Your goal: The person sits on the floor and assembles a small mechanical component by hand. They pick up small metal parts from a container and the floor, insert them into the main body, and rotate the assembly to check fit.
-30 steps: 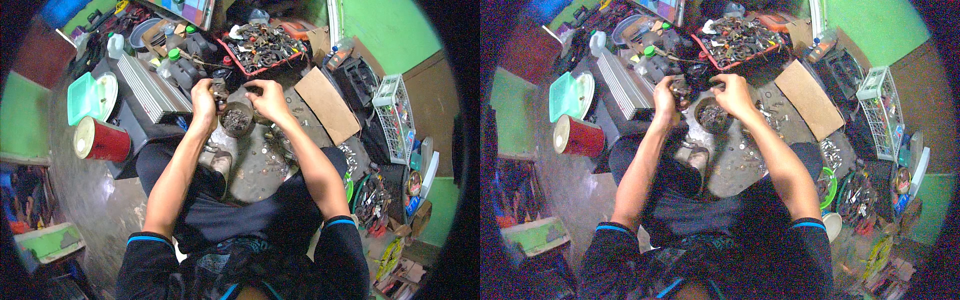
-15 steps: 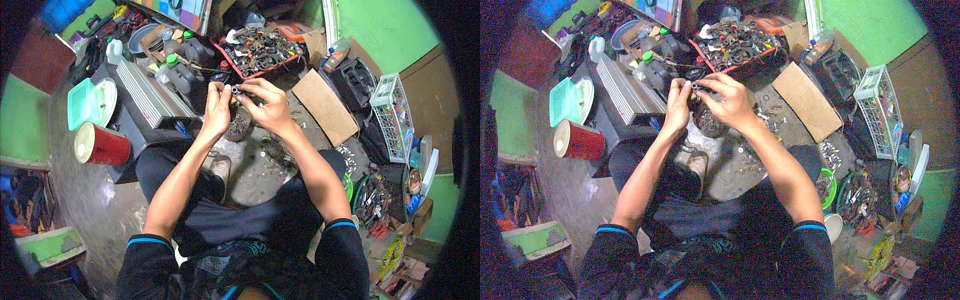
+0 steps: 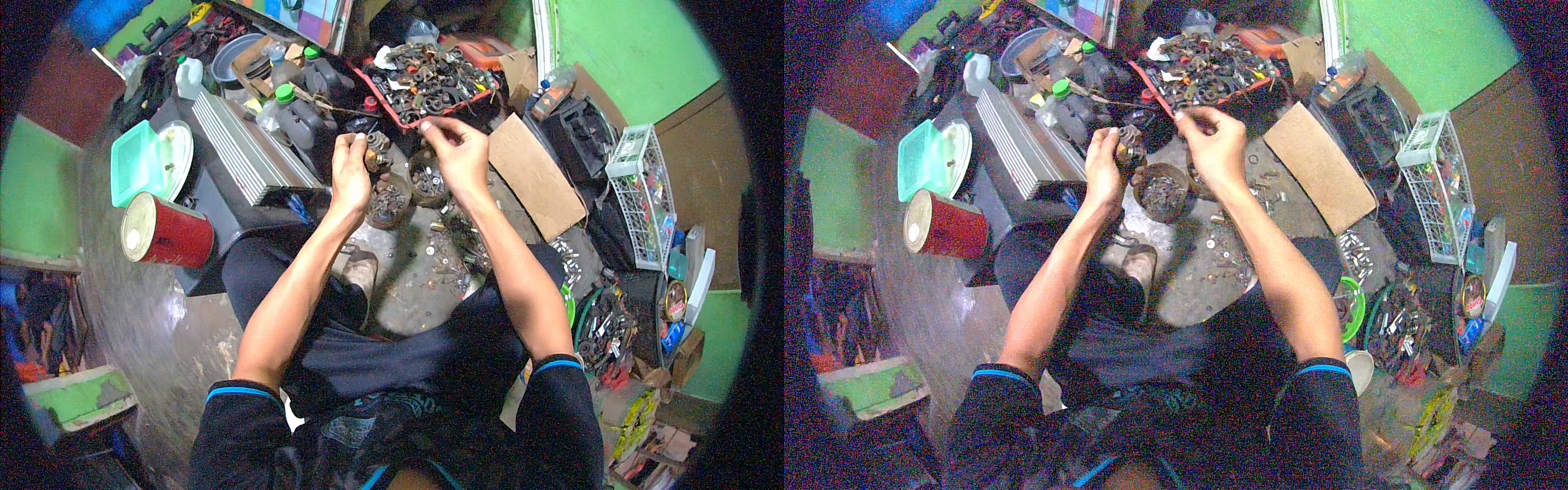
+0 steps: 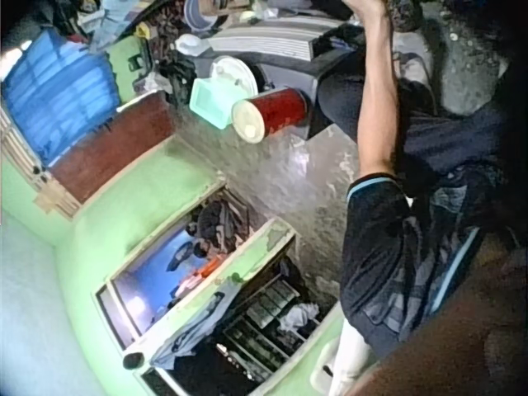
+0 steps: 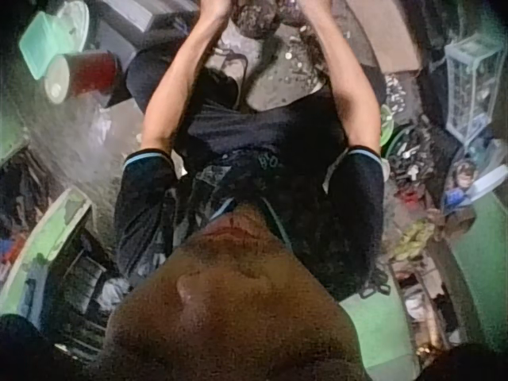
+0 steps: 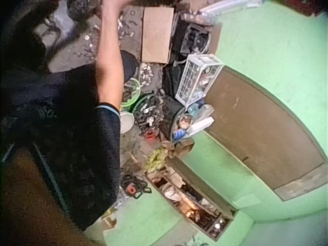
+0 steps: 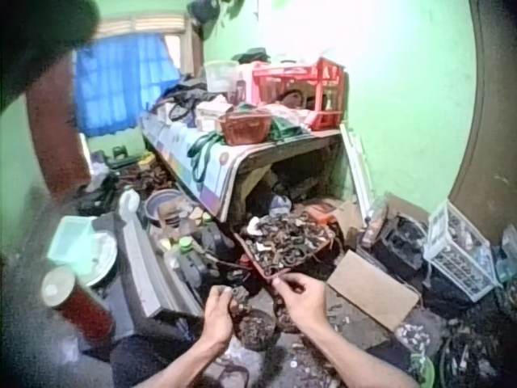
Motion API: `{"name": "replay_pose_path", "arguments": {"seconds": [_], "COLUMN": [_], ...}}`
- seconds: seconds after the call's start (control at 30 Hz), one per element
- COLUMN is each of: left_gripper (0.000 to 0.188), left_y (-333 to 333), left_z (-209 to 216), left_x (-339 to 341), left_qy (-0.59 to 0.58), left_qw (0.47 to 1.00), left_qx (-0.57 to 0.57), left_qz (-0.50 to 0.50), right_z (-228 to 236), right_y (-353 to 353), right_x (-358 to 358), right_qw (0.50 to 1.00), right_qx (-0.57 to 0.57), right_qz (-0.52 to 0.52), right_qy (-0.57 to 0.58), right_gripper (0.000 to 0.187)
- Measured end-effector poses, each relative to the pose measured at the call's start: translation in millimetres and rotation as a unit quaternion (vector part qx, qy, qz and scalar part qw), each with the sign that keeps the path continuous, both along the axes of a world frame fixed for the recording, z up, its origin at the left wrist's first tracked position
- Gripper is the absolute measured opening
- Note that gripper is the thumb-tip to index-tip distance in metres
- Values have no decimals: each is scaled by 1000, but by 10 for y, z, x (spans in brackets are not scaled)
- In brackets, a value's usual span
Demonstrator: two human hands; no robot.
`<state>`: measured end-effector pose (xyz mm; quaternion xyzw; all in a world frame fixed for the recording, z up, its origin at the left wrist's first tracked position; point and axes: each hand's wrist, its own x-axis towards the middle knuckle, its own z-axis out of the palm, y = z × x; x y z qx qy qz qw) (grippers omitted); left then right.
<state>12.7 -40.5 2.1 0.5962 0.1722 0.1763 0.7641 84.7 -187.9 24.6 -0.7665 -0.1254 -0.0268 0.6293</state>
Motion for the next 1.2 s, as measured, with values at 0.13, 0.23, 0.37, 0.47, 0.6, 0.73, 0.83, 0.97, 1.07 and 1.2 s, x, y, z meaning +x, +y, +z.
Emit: {"name": "replay_pose_path", "arguments": {"seconds": [0.13, 0.23, 0.37, 0.47, 0.6, 0.73, 0.83, 0.97, 1.07, 1.2], "left_gripper": [24, 26, 27, 27, 27, 25, 30, 33, 37, 34], "left_y": [10, 77, 70, 96, -12, -83, -40, -7, 254, 316], "left_z": [45, 25, 49, -1, 87, 157, 3, -130, -196, 120], "left_x": [20, 16, 9, 12, -23, -30, -10, 62, 137, 58], "left_qy": [4, -2, 46, 25, 68, 89, 74, 42, 71, 29], "left_qw": [983, 956, 953, 949, 980, 991, 992, 998, 992, 981], "left_qx": [-175, -276, -293, -298, -180, -92, -94, 46, 74, -193], "left_qz": [-53, -98, -58, -97, -59, -24, -51, 2, 77, 2], "right_z": [-234, -265, -2, 65, 7, -5, 10, 66, 217, 43], "right_y": [83, 93, 95, 97, 61, 71, 55, 30, -131, -206], "right_x": [73, 112, -111, -207, -177, -196, -204, -211, -86, -35], "right_qw": [996, 991, 969, 940, 938, 931, 923, 929, 936, 936], "right_qx": [-60, -116, -89, -81, -86, -87, -113, -137, -132, -194], "right_qz": [46, 58, 105, 157, 184, 174, 181, 160, 118, 123], "right_qy": [-40, -41, -204, -293, -282, -309, -319, -305, -306, -265], "right_gripper": [30, 35, 36, 33, 26, 26, 24, 20, 19, 23]}}
